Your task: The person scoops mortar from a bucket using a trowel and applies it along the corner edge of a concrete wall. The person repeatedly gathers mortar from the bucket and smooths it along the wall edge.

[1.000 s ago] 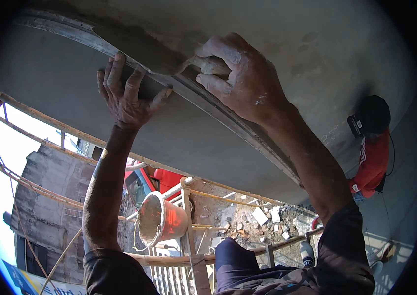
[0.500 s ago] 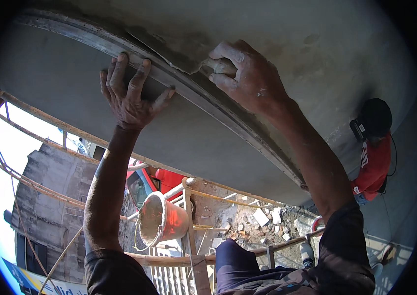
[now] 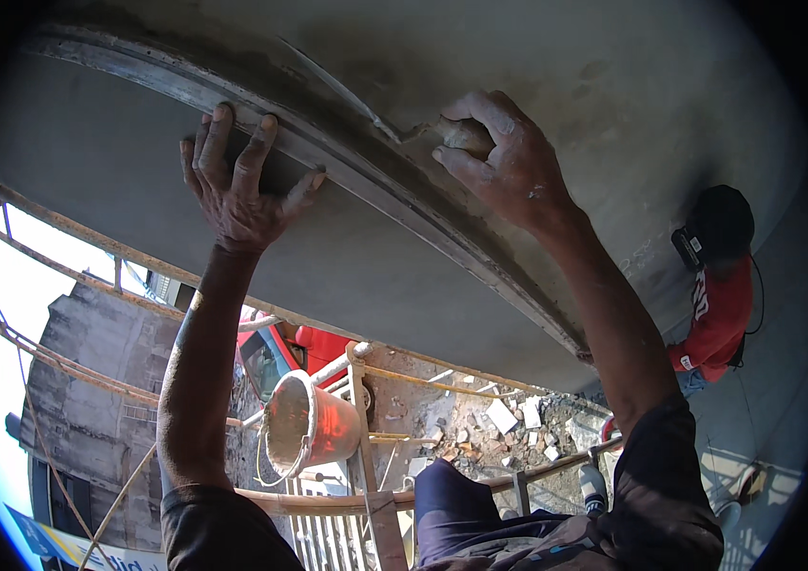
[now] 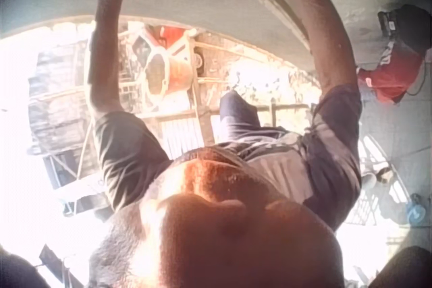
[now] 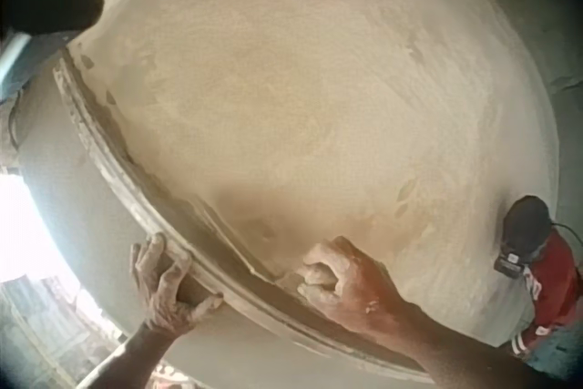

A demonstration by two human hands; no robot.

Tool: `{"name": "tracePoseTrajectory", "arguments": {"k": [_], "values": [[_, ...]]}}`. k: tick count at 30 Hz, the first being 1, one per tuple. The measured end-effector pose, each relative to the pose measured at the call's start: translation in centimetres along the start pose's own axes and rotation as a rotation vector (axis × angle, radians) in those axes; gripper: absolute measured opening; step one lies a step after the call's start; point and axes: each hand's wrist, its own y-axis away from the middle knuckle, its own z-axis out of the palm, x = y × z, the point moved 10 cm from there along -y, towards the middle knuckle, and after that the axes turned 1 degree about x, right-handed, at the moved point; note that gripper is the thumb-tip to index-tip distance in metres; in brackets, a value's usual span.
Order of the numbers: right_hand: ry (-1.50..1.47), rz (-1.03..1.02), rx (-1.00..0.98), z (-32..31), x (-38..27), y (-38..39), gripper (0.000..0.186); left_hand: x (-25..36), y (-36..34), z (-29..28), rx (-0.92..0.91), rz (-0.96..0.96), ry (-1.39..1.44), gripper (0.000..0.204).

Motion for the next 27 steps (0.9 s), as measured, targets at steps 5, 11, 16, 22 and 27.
{"name": "tracePoseTrajectory", "arguments": {"k": [5,11,16,22,27], "values": [[0.082,0.058,-0.067,1.9,1.2,1.9,0.032,0.0,0.1,-0.1,0.012,-0.004,0.006,0.081],[0.108,0.048,-0.08,1.1,-3.6,-0.1,0.032,-0.1,-0.2,-0.2,0.014,-0.008,0.011,0.082],[0.251,-0.038,-0.084,0.5,-9.0,-4.1,0.03,-0.2,-0.5,-0.3,0.02,-0.017,0.016,0.083],[0.293,0.0,-0.244,0.1,-5.6,-1.1,0.026,0.3,-0.8,-0.5,0.089,0.036,0.113,0.078],[0.353,0.066,-0.167,-0.6,1.7,7.2,0.03,0.5,-1.2,-0.5,0.08,0.057,0.116,0.076]]}}
